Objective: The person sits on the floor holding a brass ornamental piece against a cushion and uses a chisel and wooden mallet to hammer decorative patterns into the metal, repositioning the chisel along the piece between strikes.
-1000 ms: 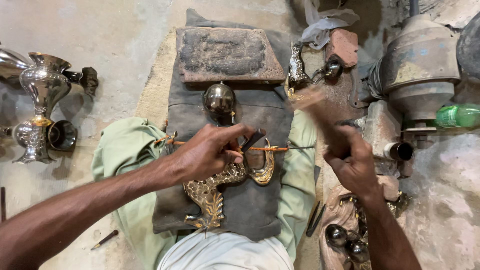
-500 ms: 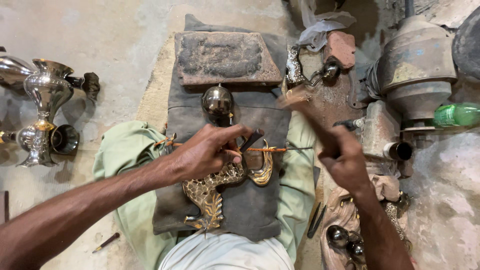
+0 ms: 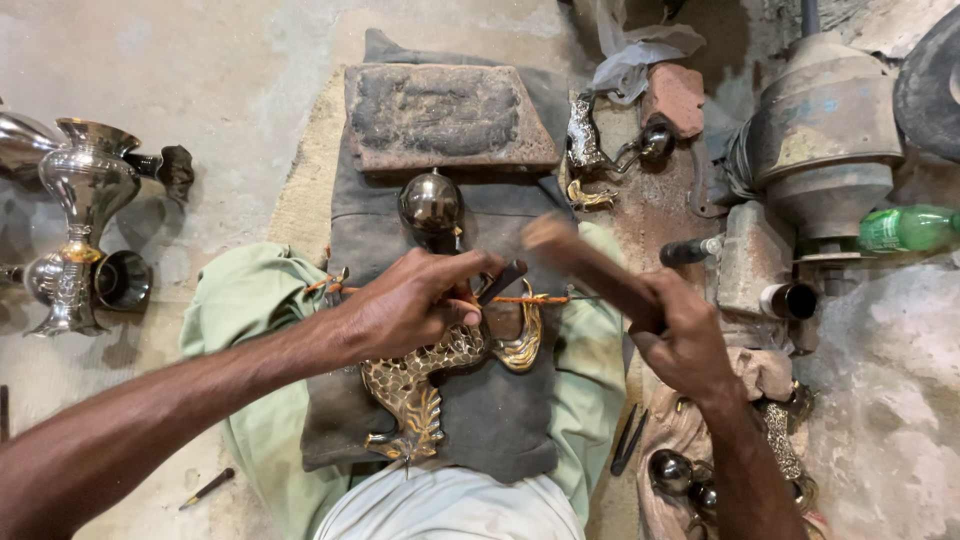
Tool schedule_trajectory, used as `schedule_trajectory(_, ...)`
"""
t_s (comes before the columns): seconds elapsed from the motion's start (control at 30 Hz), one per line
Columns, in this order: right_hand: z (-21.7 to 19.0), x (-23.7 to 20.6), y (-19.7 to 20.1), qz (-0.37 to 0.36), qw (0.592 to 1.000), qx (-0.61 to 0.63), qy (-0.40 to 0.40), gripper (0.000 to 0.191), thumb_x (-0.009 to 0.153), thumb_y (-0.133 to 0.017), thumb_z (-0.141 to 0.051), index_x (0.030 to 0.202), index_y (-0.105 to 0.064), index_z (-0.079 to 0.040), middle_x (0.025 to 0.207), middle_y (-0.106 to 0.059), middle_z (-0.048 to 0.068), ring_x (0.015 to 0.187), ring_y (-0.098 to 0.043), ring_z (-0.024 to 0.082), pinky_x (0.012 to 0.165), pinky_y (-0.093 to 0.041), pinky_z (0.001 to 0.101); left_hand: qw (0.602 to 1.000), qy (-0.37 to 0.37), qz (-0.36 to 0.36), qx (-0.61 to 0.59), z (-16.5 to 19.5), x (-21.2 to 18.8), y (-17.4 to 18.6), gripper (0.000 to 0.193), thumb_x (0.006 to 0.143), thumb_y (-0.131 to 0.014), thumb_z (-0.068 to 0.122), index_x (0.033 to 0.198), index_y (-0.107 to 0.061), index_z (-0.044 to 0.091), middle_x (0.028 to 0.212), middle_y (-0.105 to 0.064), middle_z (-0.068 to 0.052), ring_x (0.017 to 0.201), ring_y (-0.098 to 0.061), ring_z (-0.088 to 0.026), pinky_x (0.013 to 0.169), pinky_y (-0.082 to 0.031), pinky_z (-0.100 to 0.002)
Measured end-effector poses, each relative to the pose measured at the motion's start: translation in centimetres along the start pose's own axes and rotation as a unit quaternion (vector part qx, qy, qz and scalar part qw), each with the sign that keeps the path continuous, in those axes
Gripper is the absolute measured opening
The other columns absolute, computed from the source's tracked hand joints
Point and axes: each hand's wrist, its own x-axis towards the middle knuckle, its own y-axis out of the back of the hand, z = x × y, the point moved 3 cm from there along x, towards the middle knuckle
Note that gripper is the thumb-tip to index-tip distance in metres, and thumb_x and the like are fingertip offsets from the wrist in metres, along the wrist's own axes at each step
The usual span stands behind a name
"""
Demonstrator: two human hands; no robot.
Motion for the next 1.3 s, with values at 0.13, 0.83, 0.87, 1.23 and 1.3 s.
schedule_trajectory(0.13, 0.4, -0.6, 0.0, -0.045, 0.987, 0.107, -0.109, 0.056, 0.077, -0.071, -0.001, 0.13, -0.052, -0.001, 0.094, -0.071, 0.014, 0.08, -0.071, 0.019, 0.071, -0.06, 0.035, 1.0, -0.013, -0.004, -0.003, 0.1, 0.0, 0.0, 0.056, 0.083, -0.072, -0.001, 0.136, -0.056, 0.004, 0.089, -0.076, -0.016, 0.08, -0.078, -0.026, 0.065, -0.057, -0.042)
schedule_trajectory(0.83, 1.1, -3.0, -1.6, -0.052, 0.995, 0.04, -0.081, 0.035, 0.084, -0.066, -0.006, 0.117, -0.055, -0.003, 0.086, -0.063, 0.007, 0.066, -0.065, 0.017, 0.061, -0.057, 0.0317, 0.999, -0.023, -0.03, -0.001, 0.8, 0.3, 0.4, 0.054, 0.081, -0.066, -0.007, 0.134, -0.058, 0.003, 0.083, -0.072, -0.019, 0.068, -0.073, -0.026, 0.061, -0.053, -0.041)
schedule_trajectory(0.87, 1.2, -3.2, -1.9, -0.091, 0.991, -0.051, -0.081, 0.031, 0.084, -0.064, -0.006, 0.114, -0.057, -0.006, 0.083, -0.063, 0.005, 0.061, -0.065, 0.016, 0.06, -0.056, 0.0307, 0.999, -0.021, -0.034, 0.004, 0.7, 0.3, 0.4, 0.052, 0.082, -0.067, -0.006, 0.133, -0.059, 0.003, 0.082, -0.071, -0.019, 0.067, -0.072, -0.027, 0.062, -0.053, -0.042)
schedule_trajectory(1.23, -0.4, -3.6, -1.3, -0.042, 0.988, 0.098, -0.116, 0.04, 0.079, -0.072, -0.009, 0.114, -0.055, -0.005, 0.078, -0.062, 0.004, 0.063, -0.063, 0.016, 0.054, -0.055, 0.0334, 0.998, -0.012, -0.069, -0.004, 0.3, 0.6, 0.5, 0.05, 0.082, -0.068, -0.008, 0.13, -0.057, 0.001, 0.08, -0.073, -0.017, 0.072, -0.073, -0.025, 0.065, -0.053, -0.041)
schedule_trajectory(1.3, -0.9, -3.4, -1.2, -0.037, 0.988, 0.102, -0.106, 0.04, 0.079, -0.073, -0.009, 0.114, -0.056, -0.004, 0.078, -0.061, 0.004, 0.063, -0.061, 0.016, 0.055, -0.054, 0.0339, 0.997, -0.017, -0.07, -0.015, 0.3, 0.6, 0.5, 0.051, 0.081, -0.066, -0.01, 0.131, -0.057, 0.0, 0.081, -0.07, -0.018, 0.073, -0.074, -0.024, 0.067, -0.055, -0.039)
